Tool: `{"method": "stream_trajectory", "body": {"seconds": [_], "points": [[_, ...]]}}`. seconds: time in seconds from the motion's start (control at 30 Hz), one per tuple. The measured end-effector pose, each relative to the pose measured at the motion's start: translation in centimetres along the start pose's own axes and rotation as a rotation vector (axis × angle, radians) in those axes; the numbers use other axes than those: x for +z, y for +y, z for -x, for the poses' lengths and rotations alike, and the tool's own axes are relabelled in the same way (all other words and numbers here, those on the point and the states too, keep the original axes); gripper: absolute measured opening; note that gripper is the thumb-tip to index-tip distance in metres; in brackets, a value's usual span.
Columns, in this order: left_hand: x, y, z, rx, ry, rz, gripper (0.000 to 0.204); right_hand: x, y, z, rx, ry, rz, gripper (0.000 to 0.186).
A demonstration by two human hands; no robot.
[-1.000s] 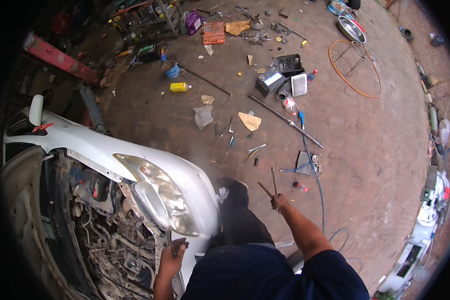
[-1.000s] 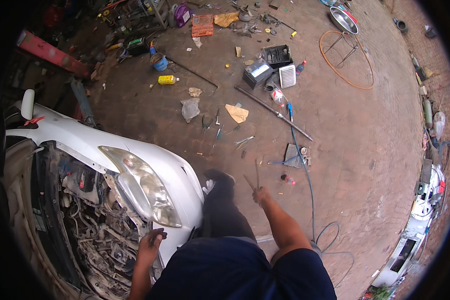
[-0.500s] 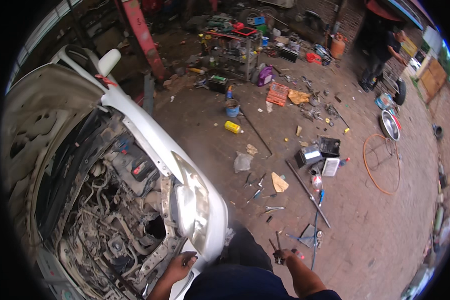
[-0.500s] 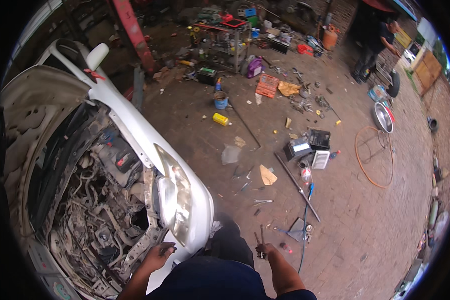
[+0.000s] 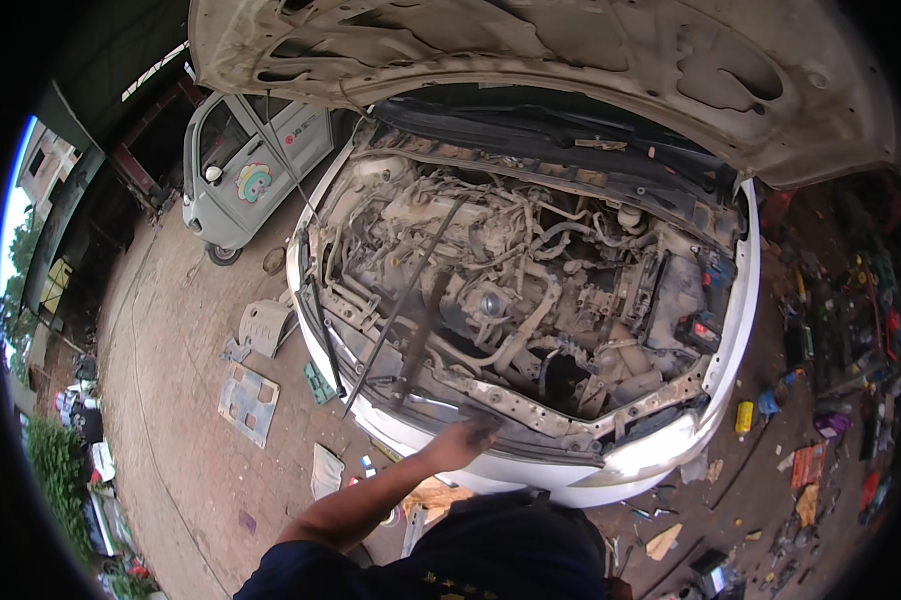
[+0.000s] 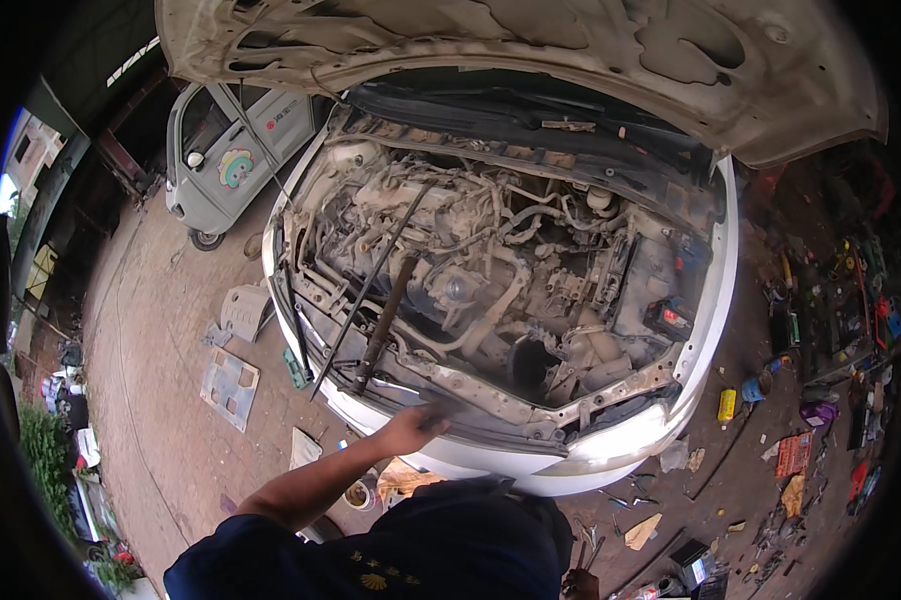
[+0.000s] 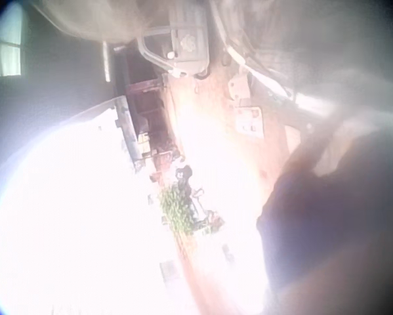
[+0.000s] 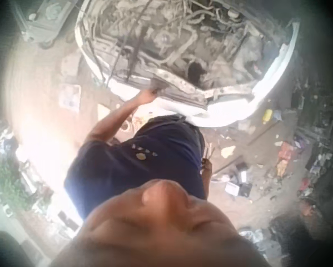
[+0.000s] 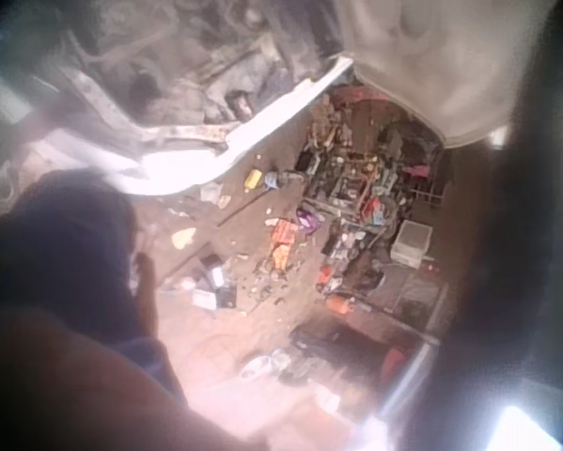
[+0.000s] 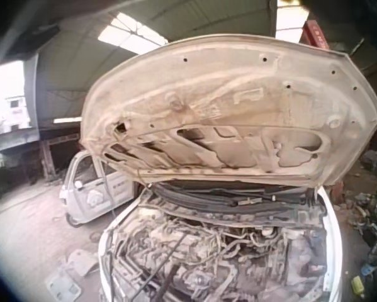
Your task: The person works on a car engine with the hood open, using a wrench and a power drill to tighten bolts and remove components. The person manipulates hoses and engine parts while standing in a cluttered garage.
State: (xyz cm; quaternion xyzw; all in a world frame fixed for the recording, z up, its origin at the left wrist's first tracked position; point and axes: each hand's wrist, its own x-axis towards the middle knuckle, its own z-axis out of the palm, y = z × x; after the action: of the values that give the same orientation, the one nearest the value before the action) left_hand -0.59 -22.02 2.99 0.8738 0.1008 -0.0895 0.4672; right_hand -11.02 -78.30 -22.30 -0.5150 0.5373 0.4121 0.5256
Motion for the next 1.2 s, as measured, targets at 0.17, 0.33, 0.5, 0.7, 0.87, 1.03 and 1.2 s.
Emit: {"method": "stream_trajectory", "body": {"seconds": [0.17, 0.33, 0.5, 0.7, 0.87, 1.03, 1.2], "points": [[-6.5, -7.8, 1.7, -0.091, 0.52, -0.061, 0.026, 0.1, -4.5, -0.2, -0.053, 0.025, 0.096, 0.016], [-12.3, -9.4, 0.5, -0.239, 0.801, -0.016, 0.02, -0.6, -7.0, -0.3, -0.097, 0.05, 0.113, 0.019], [-14.7, -14.5, -1.8, -0.339, 0.762, 0.132, 0.02, -2.6, -5.9, -0.8, -0.118, 0.062, 0.097, 0.021], [-16.5, -16.1, -3.0, -0.207, 0.45, -0.236, 0.032, -5.2, -0.5, -5.3, -0.125, 0.006, 0.053, 0.024], [-14.3, -16.4, -6.2, -0.33, 0.339, -0.534, 0.048, -2.9, 1.7, -4.0, -0.124, -0.024, -0.008, 0.019], [-13.0, -19.9, -5.9, -0.261, 0.382, -0.31, 0.03, 2.4, -2.2, 6.7, -0.107, 0.078, -0.161, 0.021], [-16.0, -15.9, -6.2, -0.245, 0.341, -0.304, 0.033, 3.9, 0.8, 6.3, -0.083, 0.111, -0.292, 0.016]]}}
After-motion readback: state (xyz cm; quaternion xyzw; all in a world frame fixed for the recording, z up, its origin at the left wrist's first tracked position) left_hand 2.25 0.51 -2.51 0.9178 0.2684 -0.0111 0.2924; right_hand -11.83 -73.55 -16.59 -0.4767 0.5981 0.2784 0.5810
